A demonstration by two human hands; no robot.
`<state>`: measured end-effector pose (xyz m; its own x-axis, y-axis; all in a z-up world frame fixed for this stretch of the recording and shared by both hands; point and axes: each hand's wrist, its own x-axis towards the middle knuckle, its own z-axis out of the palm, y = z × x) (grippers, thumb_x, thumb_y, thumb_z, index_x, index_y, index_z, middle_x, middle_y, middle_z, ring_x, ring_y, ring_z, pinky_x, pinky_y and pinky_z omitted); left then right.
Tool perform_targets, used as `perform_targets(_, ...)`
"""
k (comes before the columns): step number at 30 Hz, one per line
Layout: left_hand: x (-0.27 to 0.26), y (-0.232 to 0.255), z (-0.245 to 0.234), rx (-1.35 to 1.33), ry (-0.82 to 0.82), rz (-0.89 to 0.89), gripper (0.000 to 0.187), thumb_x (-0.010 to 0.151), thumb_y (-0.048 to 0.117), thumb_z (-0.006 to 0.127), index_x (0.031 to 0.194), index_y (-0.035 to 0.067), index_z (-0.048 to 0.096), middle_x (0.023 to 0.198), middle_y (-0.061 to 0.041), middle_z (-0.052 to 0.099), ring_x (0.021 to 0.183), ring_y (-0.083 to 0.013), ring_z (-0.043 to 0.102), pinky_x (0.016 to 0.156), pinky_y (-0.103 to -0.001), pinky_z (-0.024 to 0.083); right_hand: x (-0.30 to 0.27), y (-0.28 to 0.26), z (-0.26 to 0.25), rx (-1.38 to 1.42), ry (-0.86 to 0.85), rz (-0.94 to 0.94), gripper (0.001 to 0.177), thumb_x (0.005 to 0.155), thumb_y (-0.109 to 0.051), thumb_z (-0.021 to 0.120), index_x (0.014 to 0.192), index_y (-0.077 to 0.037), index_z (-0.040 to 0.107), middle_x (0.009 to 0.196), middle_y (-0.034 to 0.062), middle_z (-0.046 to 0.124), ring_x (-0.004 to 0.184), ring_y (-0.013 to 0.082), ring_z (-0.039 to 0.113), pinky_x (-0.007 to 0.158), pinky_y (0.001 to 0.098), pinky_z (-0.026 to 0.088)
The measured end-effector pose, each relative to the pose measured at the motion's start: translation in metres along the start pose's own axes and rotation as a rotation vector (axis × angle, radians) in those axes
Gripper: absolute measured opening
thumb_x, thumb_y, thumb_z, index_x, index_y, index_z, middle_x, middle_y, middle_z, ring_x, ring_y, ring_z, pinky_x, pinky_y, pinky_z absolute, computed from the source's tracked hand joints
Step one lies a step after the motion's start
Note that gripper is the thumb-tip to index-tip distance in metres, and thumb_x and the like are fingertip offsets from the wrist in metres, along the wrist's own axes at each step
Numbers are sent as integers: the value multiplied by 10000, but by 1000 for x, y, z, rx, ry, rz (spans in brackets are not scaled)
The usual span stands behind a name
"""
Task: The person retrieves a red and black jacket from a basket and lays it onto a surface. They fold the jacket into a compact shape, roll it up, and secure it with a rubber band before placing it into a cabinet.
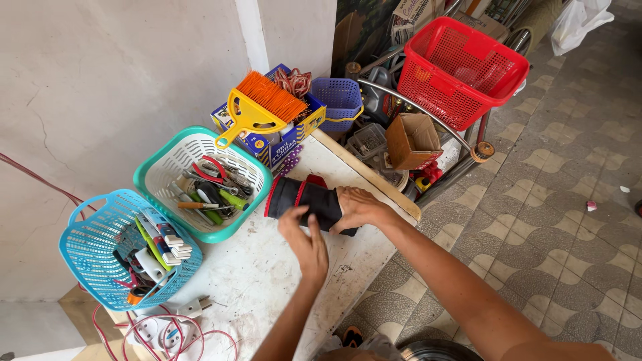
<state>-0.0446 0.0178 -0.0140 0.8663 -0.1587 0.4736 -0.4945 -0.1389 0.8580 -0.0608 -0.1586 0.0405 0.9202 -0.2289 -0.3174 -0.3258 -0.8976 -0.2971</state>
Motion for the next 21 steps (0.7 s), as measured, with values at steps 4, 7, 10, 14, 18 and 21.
perform_targets(4,-36,-33,6,-568,-8,-693,555,932,260,594,1412,69,390,1293,-72,501,1182,-191,509,979,-388,431,-3,-1,-15,49,-70,37,981,503,-574,866,1138,118,584,1004,286,720,925,376,727,800,404,580)
perform_targets(7,-28,-44,31,-491,-206,-829,666,981,462,532,1481,47,391,1334,-143,548,1161,-268,501,1027,-403,410,-3,0,-18,97,-113,63,1020,501,-574,869,1184,120,565,1027,277,712,945,363,722,799,398,583)
perform_targets(10,-14,-51,55,-490,-161,-798,799,991,614,431,1489,-11,397,1479,-164,492,1354,-254,455,1137,-386,338,3,10,-22,204,-144,84,1064,491,-577,882,1239,101,547,1076,250,703,972,342,723,818,389,587)
perform_targets(14,1,-46,74,-514,-151,-793,896,992,672,380,1559,-10,254,1577,-180,390,1445,-264,388,1187,-379,304,1,30,-16,392,-169,29,954,496,-576,829,1245,-7,670,1110,180,755,983,288,732,829,366,564)
perform_targets(18,13,-6,88,-526,-230,-678,915,950,674,370,1572,15,237,1519,-194,470,1385,-278,470,1153,-368,359,-6,69,-16,738,-158,-38,924,572,-506,855,1333,-42,610,1177,172,728,1080,257,701,900,355,545)
perform_targets(21,27,26,105,-535,-332,-573,946,938,687,420,1558,-7,251,1493,-199,513,1376,-277,496,1148,-366,374,-10,107,-21,971,-113,-164,917,624,-471,854,1374,-18,584,1249,153,692,1161,239,661,975,347,525)
